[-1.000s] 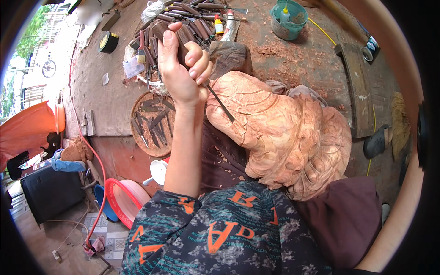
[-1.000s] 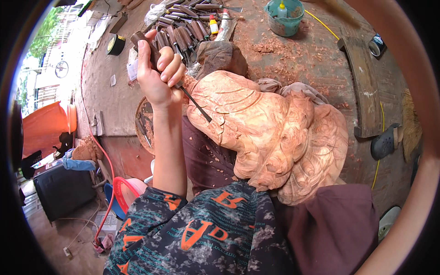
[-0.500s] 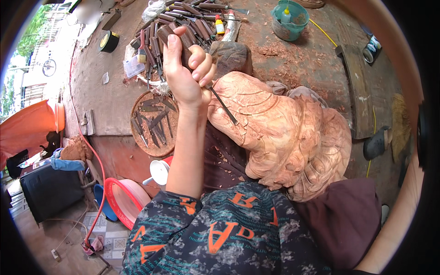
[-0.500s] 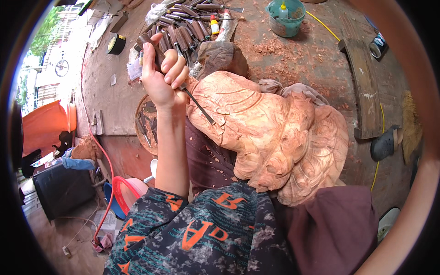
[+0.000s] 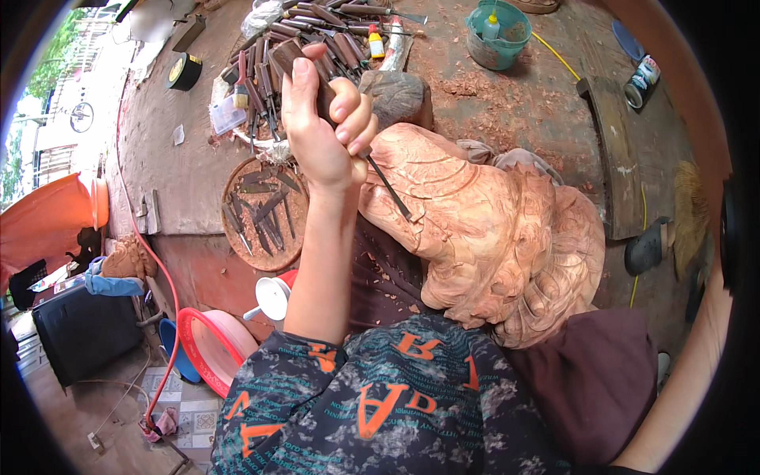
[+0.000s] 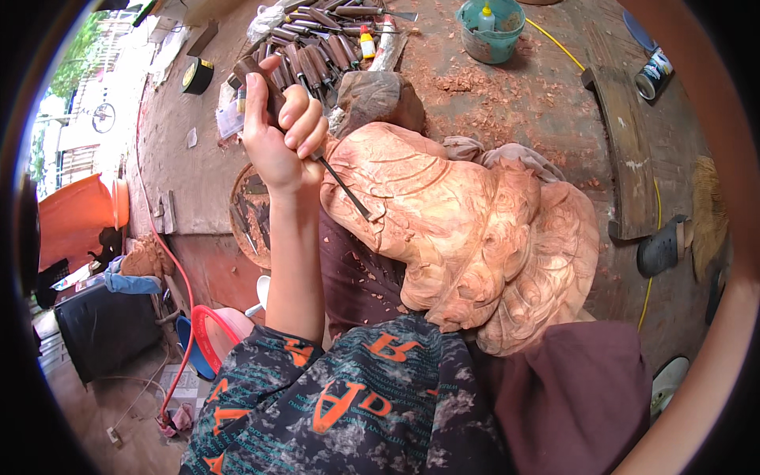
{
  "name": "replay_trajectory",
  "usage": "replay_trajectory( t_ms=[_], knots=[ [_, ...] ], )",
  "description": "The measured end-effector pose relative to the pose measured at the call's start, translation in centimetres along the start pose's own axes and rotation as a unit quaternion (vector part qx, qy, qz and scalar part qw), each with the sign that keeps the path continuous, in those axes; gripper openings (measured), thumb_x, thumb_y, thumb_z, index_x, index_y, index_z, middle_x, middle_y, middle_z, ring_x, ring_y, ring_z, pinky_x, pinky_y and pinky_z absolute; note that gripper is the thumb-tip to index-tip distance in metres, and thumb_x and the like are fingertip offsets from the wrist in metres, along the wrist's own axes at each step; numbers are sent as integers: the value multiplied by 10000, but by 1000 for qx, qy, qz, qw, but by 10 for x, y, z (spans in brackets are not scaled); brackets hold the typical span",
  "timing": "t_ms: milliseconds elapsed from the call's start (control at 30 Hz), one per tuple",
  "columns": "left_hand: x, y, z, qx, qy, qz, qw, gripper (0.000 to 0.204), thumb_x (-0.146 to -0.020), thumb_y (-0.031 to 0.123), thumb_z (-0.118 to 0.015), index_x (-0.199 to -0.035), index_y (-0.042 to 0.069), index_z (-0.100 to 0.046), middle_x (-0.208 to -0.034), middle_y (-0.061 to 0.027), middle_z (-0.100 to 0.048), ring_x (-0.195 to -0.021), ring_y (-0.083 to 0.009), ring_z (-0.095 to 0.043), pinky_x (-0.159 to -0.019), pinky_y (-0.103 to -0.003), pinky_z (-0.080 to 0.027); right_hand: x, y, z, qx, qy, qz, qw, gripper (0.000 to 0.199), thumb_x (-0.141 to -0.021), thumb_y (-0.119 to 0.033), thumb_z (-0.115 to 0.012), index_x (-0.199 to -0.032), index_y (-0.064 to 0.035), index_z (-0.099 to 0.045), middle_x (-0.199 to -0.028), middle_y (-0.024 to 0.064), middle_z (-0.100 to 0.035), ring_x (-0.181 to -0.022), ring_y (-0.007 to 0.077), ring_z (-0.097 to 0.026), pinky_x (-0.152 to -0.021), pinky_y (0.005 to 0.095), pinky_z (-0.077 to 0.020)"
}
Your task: The person carves a wooden Buddha statue using a chisel and a wooden mallet. They hold the chisel against the wood and strike it with the mallet to shape the figure. The person occasionally switches chisels from a nearby collection.
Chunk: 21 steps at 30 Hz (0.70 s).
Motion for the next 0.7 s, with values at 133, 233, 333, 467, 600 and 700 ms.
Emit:
replay_trajectory(
  t_ms=[133, 233, 333, 467, 600, 700],
  knots=[
    [0, -2, -1, 8, -6, 10, 1000, 313, -987, 335, -350, -1122, 106, -516, -525, 51, -288, -355, -24, -210, -293, -172, -186, 2, 0, 0, 2, -1, -3, 1000, 360, -693, -90, -581, -1031, 32, -563, -773, 173, -630, -698, 248, -592, -609, 350, -465],
    [-2, -2, 1, 19, -16, 15, 1000, 310, -984, 331, -364, -1116, 98, -520, -524, 49, -291, -356, -24, -218, -293, -171, -190, 4, 1, -1, 2, 1, -4, 1000, 364, -692, -89, -581, -1035, 32, -561, -776, 175, -631, -700, 250, -593, -610, 350, -465],
    [-3, -3, 1, 18, -20, 11, 1000, 325, -983, 332, -365, -1100, 77, -530, -532, 46, -295, -364, -28, -237, -291, -178, -200, 5, 3, -1, 2, 1, -8, 1000, 368, -692, -88, -580, -1039, 33, -560, -779, 177, -631, -702, 251, -593, -612, 351, -466],
    [-11, 0, 13, 180, -26, 79, 980, 321, -978, 379, -365, -1029, 106, -527, -529, 68, -320, -356, -35, -237, -295, -181, -201, 9, 8, 1, 2, 1, -16, 1000, 373, -691, -86, -579, -1043, 33, -558, -783, 179, -632, -705, 253, -594, -613, 351, -467],
    [-10, 15, 7, 24, -20, -25, 999, 346, -988, 315, -339, -1135, 43, -496, -547, 44, -297, -379, -25, -233, -307, -173, -202, 4, 3, 0, 6, -8, -21, 1000, 378, -690, -84, -578, -1048, 34, -556, -786, 181, -633, -707, 255, -595, -615, 352, -467],
    [-9, 14, 0, -12, -35, -33, 999, 344, -990, 323, -334, -1146, 62, -495, -531, 51, -277, -368, -23, -211, -305, -170, -191, 5, 3, 2, 9, -11, -24, 1000, 382, -689, -83, -578, -1052, 34, -555, -789, 183, -633, -709, 256, -595, -616, 352, -468]
  ],
)
Point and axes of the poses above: each hand's wrist, its own x-axis away from the middle knuckle, its own z-axis out of the back of the hand, y = z × x, the point moved 3 cm from there along -x, towards the middle knuckle
